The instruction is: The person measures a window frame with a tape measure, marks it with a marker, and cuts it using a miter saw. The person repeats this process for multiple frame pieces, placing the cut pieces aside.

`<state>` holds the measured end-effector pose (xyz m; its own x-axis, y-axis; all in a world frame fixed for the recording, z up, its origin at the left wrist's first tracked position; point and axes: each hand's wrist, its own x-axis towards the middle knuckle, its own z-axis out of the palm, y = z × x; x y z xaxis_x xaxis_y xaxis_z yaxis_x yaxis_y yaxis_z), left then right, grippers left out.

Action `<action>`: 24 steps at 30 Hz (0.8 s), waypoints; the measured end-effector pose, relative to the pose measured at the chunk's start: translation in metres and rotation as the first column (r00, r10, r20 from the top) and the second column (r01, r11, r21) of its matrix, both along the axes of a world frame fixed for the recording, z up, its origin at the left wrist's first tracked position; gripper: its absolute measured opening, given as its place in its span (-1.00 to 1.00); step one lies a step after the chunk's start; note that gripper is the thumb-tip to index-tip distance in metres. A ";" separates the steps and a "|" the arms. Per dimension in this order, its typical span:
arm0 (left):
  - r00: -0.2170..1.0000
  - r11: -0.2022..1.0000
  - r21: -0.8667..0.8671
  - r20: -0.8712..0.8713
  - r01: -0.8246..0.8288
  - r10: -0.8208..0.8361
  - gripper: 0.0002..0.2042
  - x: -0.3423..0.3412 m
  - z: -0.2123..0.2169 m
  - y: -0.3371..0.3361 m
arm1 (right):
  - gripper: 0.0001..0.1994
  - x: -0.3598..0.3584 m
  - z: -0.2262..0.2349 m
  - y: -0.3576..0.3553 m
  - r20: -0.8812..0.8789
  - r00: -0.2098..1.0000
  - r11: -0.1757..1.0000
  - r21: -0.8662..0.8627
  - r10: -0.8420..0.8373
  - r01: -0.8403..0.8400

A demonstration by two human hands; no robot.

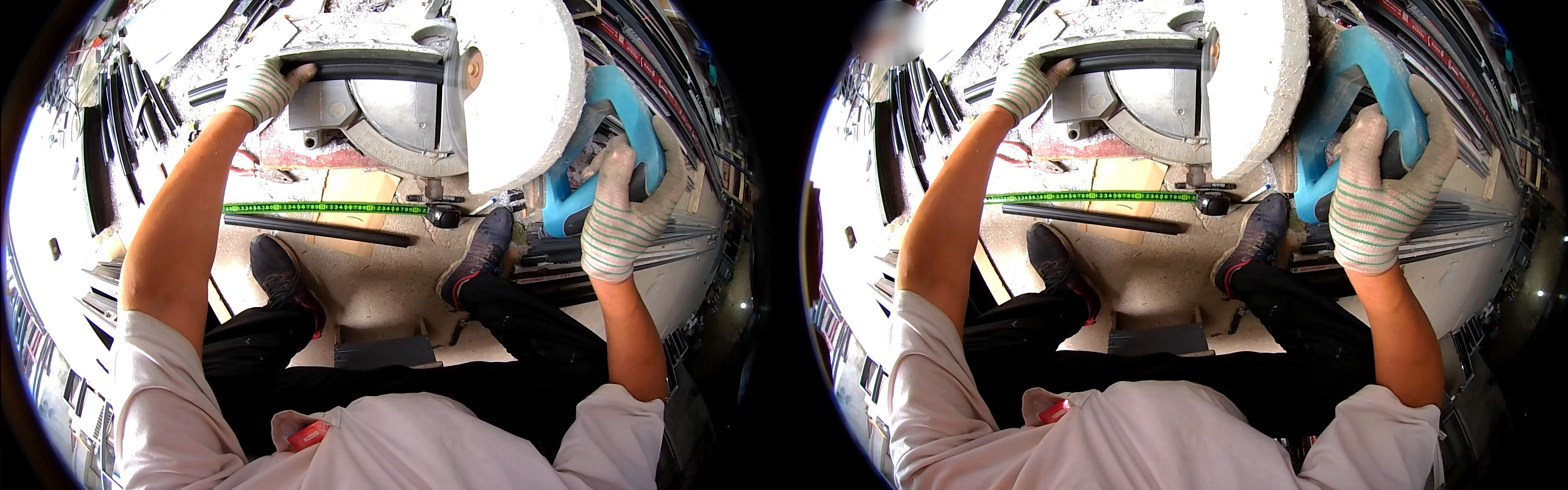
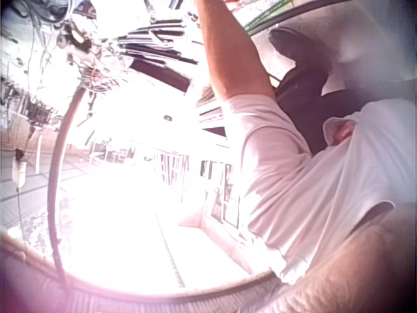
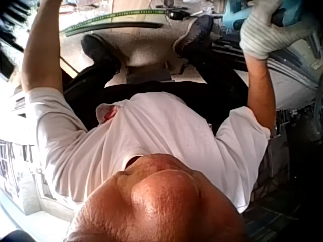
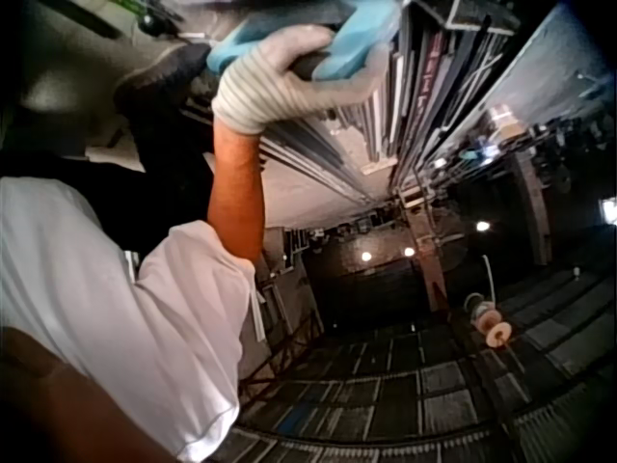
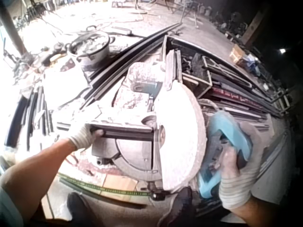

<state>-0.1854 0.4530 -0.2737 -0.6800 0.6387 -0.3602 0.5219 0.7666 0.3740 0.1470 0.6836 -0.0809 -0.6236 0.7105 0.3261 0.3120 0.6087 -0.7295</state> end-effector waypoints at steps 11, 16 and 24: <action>1.000 0.999 0.047 0.028 0.007 -0.009 -0.39 0.001 0.001 -0.001 | -0.45 -0.003 0.003 -0.005 -0.044 0.999 0.995 -0.101 0.015 -0.019; 1.000 1.000 0.017 0.003 0.005 -0.005 -0.40 -0.002 -0.004 -0.002 | -0.47 -0.002 0.002 -0.006 -0.017 1.000 0.998 -0.059 -0.001 0.000; 0.998 1.000 0.016 -0.055 0.019 -0.018 -0.43 0.000 -0.002 -0.002 | -0.50 -0.003 0.001 -0.006 -0.015 1.000 1.000 0.010 0.006 -0.006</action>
